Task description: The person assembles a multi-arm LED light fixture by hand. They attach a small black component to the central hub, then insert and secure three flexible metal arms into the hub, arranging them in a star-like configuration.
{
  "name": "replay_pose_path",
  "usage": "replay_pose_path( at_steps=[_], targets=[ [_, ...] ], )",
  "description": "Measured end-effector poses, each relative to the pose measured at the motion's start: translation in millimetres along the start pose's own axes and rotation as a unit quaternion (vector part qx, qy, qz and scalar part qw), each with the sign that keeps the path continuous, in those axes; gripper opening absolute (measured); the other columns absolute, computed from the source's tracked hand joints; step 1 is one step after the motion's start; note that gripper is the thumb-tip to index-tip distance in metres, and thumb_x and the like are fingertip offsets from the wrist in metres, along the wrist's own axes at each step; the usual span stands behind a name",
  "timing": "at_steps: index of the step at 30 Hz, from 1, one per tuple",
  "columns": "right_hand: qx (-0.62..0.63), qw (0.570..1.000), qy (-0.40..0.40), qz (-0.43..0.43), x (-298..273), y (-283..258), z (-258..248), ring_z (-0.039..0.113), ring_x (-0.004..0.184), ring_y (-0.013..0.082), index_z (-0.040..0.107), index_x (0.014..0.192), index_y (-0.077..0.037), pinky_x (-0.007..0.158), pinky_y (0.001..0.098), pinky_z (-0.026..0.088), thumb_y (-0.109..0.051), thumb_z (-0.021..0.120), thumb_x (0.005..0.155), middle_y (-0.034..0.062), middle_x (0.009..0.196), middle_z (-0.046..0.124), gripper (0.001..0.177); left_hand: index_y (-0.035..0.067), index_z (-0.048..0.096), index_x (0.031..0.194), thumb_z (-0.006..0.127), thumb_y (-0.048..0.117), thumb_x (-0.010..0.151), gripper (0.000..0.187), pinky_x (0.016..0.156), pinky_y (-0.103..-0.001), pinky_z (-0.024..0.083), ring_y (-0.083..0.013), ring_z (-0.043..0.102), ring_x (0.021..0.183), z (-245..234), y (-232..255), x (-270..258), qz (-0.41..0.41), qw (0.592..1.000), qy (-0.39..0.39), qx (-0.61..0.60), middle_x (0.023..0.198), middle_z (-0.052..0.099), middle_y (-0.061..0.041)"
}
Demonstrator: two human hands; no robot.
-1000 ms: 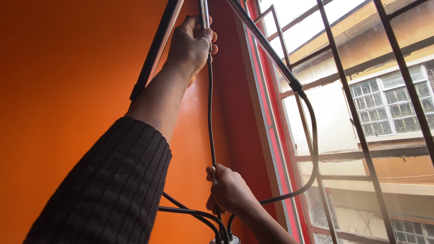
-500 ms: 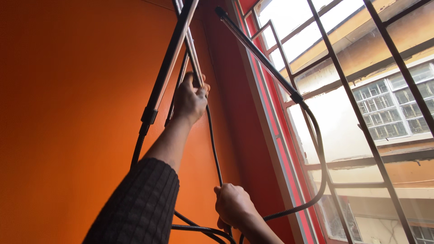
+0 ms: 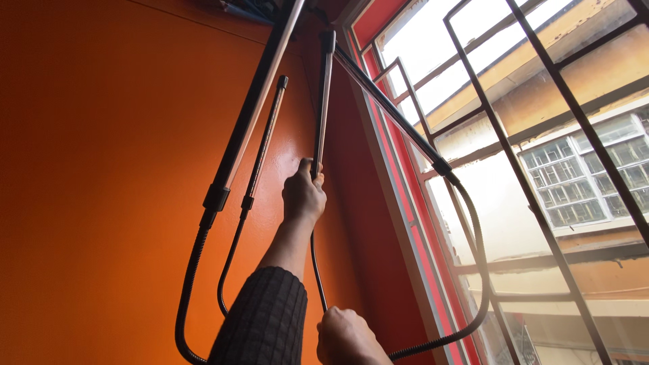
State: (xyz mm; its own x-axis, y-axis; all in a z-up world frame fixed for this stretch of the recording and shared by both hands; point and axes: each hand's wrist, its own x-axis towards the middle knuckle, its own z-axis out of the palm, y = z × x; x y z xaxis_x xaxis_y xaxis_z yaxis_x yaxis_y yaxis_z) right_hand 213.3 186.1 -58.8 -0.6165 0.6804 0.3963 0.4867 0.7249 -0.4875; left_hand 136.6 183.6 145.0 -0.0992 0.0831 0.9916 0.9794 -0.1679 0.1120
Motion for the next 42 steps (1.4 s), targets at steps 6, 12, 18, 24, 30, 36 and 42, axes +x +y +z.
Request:
replay_pose_path(
  at_steps=[6,12,18,24,30,36,42],
  targets=[
    [-0.046,0.998,-0.039,-0.003,31.4,9.4,14.8,0.073,0.101,0.0308,0.07,0.109,-0.002,0.087,0.0412,0.061,-0.027,0.07,0.1,0.0192,0.106,0.073,0.026,0.014,0.059,0.116,0.061,0.007,0.097,0.021,0.088,-0.041,0.058,-0.0262,0.075,0.098,12.4,-18.3,0.6,-0.038,0.997,-0.026,0.064,0.1,0.076,-0.009],
    [-0.059,0.995,-0.022,-0.074,61.4,35.8,36.7,0.076,0.08,0.0253,0.072,0.101,0.0,0.075,0.0396,0.063,-0.03,0.064,0.103,0.0184,0.091,0.076,0.031,0.015,0.059,0.117,0.058,0.006,0.094,0.026,0.088,-0.04,0.058,-0.0231,0.074,0.094,24.6,-33.7,0.1,-0.116,0.991,-0.05,0.053,0.096,0.075,-0.005],
    [-0.048,0.993,0.01,-0.107,76.4,51.0,51.1,0.076,0.076,0.0262,0.073,0.092,-0.002,0.073,0.0401,0.061,-0.03,0.065,0.102,0.0161,0.084,0.075,0.031,0.017,0.06,0.117,0.056,0.013,0.099,0.019,0.092,-0.04,0.054,-0.0201,0.074,0.096,27.6,-43.4,5.0,-0.135,0.988,-0.07,0.036,0.097,0.077,-0.001],
    [-0.078,0.984,0.022,-0.158,73.6,54.5,46.8,0.075,0.074,0.0296,0.073,0.086,0.0,0.07,0.0414,0.061,-0.028,0.067,0.1,0.0178,0.079,0.074,0.032,0.012,0.059,0.116,0.054,0.01,0.098,0.019,0.092,-0.034,0.055,-0.0163,0.073,0.1,31.2,-53.2,-4.8,-0.106,0.982,-0.075,-0.139,0.101,0.076,-0.004],
    [-0.07,0.983,0.032,-0.164,70.6,55.5,47.1,0.075,0.07,0.0281,0.074,0.085,0.0,0.067,0.0407,0.062,-0.028,0.067,0.101,0.018,0.076,0.074,0.033,0.009,0.057,0.12,0.054,0.008,0.098,0.022,0.097,-0.036,0.054,-0.0184,0.071,0.102,50.9,-59.2,-6.1,-0.091,0.96,-0.118,-0.239,0.1,0.073,-0.005],
    [-0.049,0.994,0.023,-0.097,93.9,55.1,61.8,0.075,0.077,0.0254,0.073,0.099,-0.003,0.071,0.0405,0.064,-0.02,0.067,0.099,0.0162,0.086,0.075,0.018,0.012,0.054,0.126,0.053,0.014,0.1,0.026,0.102,-0.036,0.052,-0.0177,0.069,0.11,63.0,-53.3,-15.0,-0.121,0.964,-0.089,-0.221,0.112,0.071,-0.007],
    [-0.072,0.988,0.068,-0.12,95.0,56.2,67.3,0.077,0.081,0.0261,0.074,0.103,-0.002,0.071,0.0393,0.064,-0.007,0.064,0.095,0.0172,0.087,0.075,0.014,0.013,0.029,0.153,0.056,0.029,0.099,0.063,0.109,-0.042,0.047,-0.0276,0.06,0.127,67.6,-36.2,-23.2,-0.203,0.956,-0.114,-0.177,0.139,0.058,-0.017]
  ],
)
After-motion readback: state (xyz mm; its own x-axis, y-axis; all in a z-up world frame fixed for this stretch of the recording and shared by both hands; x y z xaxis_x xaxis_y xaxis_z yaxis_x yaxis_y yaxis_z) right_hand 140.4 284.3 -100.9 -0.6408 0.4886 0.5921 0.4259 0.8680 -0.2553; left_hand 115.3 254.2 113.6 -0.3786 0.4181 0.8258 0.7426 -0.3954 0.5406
